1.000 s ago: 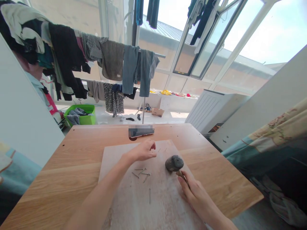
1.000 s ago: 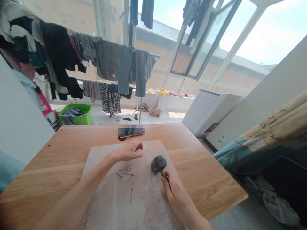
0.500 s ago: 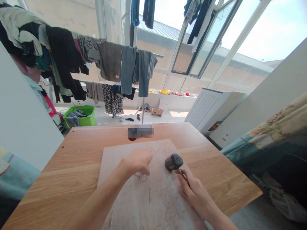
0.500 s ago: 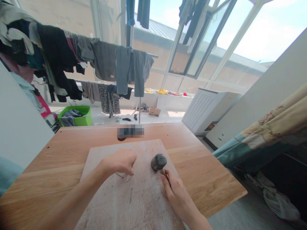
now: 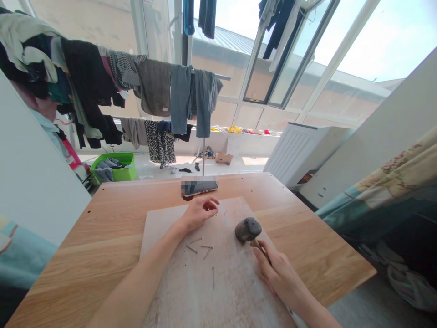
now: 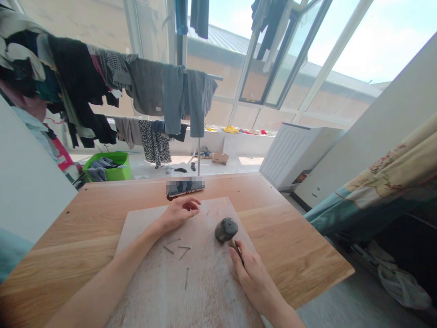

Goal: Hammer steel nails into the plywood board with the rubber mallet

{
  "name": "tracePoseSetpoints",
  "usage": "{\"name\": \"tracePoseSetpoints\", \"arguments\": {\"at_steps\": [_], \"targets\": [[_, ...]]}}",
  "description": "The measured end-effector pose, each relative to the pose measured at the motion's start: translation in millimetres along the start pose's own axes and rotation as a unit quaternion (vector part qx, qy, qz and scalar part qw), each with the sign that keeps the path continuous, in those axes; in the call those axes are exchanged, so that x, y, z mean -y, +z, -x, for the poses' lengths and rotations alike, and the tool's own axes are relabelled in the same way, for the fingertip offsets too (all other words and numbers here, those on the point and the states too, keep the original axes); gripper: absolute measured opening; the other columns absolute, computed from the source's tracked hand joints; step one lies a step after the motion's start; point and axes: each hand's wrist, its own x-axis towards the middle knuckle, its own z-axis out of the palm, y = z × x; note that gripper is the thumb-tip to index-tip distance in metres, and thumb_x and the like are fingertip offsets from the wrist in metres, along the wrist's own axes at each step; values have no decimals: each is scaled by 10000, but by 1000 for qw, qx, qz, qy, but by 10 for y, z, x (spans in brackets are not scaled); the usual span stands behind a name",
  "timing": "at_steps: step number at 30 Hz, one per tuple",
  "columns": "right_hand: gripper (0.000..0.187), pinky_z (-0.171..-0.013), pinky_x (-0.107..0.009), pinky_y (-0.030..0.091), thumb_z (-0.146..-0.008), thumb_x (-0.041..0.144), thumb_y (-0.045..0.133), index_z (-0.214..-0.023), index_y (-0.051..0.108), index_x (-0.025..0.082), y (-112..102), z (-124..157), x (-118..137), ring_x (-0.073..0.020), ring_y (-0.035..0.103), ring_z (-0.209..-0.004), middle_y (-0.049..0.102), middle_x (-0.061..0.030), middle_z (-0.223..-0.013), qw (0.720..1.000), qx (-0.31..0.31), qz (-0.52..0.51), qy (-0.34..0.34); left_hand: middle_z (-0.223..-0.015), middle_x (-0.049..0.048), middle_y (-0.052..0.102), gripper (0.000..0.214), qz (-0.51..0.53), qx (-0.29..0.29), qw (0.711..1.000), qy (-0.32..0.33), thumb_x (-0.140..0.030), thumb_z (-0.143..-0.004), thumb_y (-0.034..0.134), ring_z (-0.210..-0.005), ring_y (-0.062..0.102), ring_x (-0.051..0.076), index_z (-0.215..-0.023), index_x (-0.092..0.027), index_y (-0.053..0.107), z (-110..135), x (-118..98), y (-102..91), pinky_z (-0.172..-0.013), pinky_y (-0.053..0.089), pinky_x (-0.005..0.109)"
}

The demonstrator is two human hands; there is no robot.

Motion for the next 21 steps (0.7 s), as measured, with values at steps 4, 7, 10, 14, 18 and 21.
{"name": "tracePoseSetpoints", "arguments": {"at_steps": [4, 7, 10, 14, 18, 21], "targets": [[496, -532, -297, 522, -977, 587, 389, -1116, 682, 212, -1, -4, 1, -234, 650, -516, 534, 29, -460, 999, -5, 27, -21, -789, 18, 736, 100, -36, -19, 999, 12, -242, -792, 677, -728, 652, 144, -857, -171, 704, 28, 32, 64, -733, 519, 250], [485, -551, -301, 530, -979, 573, 395, -1111, 693, 214, -7, -3, 21, -238, 660, -532, 545, 25, -458, 999, -11, 38, -29, -756, 12, 716, 85, -76, -5, 997, 25, -211, -806, 646, -673, 616, 130, -845, -167, 708, 51, 24, 80, -672, 495, 232], [488, -523, -297, 520, -968, 582, 411, -1107, 700, 214, -14, 3, 40, -233, 646, -509, 553, 21, -461, 999, -14, 36, -24, -753, 10, 711, 94, -96, 6, 995, 28, -184, -812, 625, -654, 598, 123, -848, -167, 709, 67, 5, 75, -653, 484, 225], [494, -431, -271, 466, -959, 597, 423, -1136, 682, 214, -23, 12, 40, -191, 574, -413, 550, 34, -476, 1000, 2, 17, -5, -809, 14, 743, 162, -89, 17, 996, 19, -164, -796, 635, -684, 615, 130, -947, -174, 696, 67, -6, 60, -691, 496, 236], [495, -330, -225, 374, -972, 599, 392, -1167, 628, 210, -38, -31, 88, -123, 458, -325, 503, 69, -516, 999, 18, -28, 3, -796, 13, 756, 208, -70, 12, 997, 14, -156, -781, 650, -717, 638, 146, -988, -171, 670, 53, 10, 50, -740, 508, 257], [455, -283, -192, 326, -979, 586, 392, -1141, 591, 210, -58, -141, 238, -94, 407, -299, 429, 100, -520, 999, 5, -44, -6, -782, 11, 760, 232, -59, 9, 998, 15, -147, -777, 650, -722, 653, 152, -1008, -168, 659, 51, 15, 48, -749, 511, 263]]}}
